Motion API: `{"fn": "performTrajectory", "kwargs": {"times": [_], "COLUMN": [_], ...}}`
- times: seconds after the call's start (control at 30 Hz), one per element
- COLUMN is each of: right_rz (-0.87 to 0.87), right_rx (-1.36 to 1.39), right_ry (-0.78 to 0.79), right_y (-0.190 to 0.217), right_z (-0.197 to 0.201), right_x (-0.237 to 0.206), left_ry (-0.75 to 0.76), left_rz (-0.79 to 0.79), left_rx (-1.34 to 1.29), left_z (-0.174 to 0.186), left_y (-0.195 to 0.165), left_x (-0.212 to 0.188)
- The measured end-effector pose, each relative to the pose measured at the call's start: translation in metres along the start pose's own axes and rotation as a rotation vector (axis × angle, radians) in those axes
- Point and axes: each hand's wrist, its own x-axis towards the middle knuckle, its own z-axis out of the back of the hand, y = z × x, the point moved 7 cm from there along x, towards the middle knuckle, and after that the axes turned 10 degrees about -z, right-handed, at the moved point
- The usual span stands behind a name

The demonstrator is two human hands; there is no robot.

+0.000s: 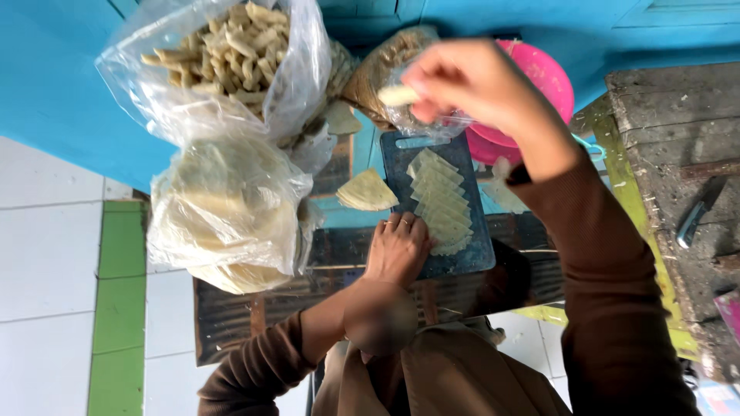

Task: The person arranges thin triangular dough pieces into overlapping rows on a cutting board, using a plastic spatula to lift and reposition them, and pinches brown filling from a plastic-wrapped bag onto the dough layers. Bags of shaped dough pieces sit beside the board as the stacked rows accumulate.

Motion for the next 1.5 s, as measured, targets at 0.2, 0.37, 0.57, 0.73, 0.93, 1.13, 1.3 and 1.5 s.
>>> {"fn": "performTrajectory", "kwargs": {"times": [0.2,0.37,0.57,0.73,0.93,1.13,1.3,1.5], "right_rz": [0.392,0.332,0.216,0.171,0.105,0.138,0.153,-0.023], "right_rx": [0.248,-0.482,-1.053,-0.858,-0.704,-0.572,-0.374,-0.024], "right_ry": [-0.055,-0.345,-0.544,-0.487,-0.550,-0.556,-0.615,-0.618], "right_y": [0.081,0.025,-0.043,-0.068,-0.075,-0.071,-0.069,-0.083], "right_z": [-0.027,-0.025,-0.006,-0.009,-0.004,-0.006,-0.013,0.005], "right_x": [0.068,0.003,-0.038,-0.041,-0.039,-0.035,-0.026,-0.029], "left_ry": [-0.078,-0.099,-0.108,-0.053,-0.046,-0.040,-0.044,-0.035], "left_rz": [-0.029,-0.021,-0.011,0.006,0.006,0.018,0.007,-0.007], "left_rx": [-0.135,-0.213,-0.264,-0.321,-0.301,-0.302,-0.297,-0.291], "left_z": [0.009,0.015,0.017,0.013,0.015,0.013,0.009,0.007], "left_y": [-0.001,-0.003,-0.001,0.005,0.005,0.007,0.007,0.007], "left_x": [-0.002,-0.001,0.000,0.001,-0.003,-0.006,-0.006,-0.006]}}
